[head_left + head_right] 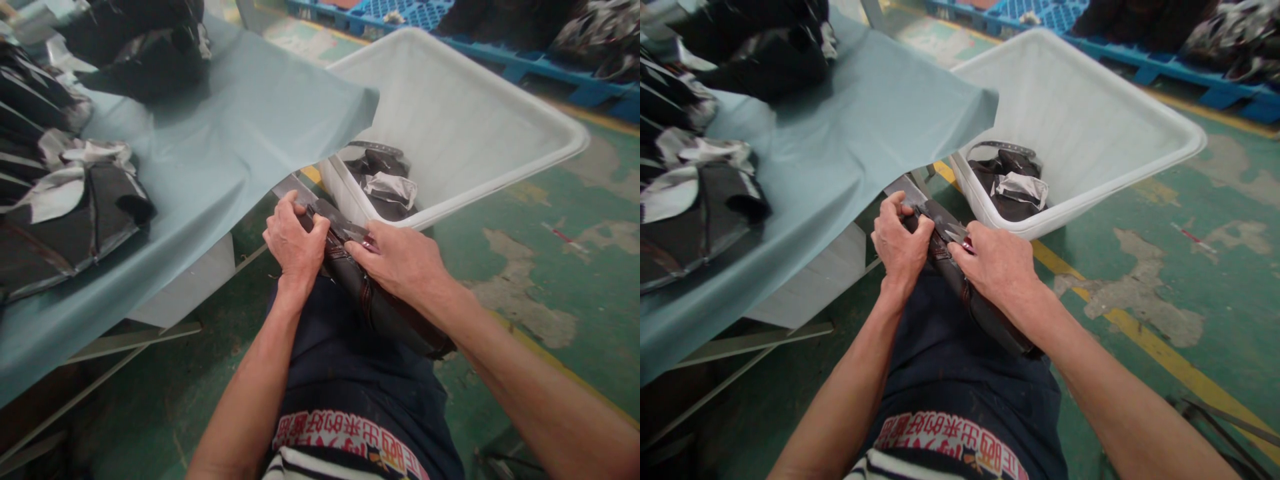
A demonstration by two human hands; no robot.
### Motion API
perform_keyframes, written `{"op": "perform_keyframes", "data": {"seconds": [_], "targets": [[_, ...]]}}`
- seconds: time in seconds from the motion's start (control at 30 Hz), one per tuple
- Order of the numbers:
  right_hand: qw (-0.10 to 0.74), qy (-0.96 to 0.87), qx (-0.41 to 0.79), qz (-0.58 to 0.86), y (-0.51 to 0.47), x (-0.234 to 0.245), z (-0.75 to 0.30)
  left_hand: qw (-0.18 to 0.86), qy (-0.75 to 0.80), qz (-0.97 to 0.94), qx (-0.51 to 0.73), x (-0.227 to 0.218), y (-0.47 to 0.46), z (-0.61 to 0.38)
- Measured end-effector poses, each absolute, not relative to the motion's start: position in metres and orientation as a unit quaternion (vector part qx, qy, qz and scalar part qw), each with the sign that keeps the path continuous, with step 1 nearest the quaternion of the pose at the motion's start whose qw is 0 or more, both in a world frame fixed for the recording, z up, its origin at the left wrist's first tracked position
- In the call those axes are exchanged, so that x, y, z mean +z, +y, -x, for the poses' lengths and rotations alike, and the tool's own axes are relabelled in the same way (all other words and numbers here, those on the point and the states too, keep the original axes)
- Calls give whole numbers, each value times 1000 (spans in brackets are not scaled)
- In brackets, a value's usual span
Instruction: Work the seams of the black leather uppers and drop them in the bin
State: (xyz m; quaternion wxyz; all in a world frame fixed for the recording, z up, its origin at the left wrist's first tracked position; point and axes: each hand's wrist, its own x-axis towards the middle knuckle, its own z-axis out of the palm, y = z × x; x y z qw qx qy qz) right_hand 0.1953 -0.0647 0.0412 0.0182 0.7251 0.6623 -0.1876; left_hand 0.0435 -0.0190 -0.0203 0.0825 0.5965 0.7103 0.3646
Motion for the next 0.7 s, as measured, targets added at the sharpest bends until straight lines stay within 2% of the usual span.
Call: {"op": "perform_keyframes", "data": {"seconds": [0.7], "targets": [[21,658,-152,-737,-66,44,-190,170,635,-647,387,-27,5,-20]]}}
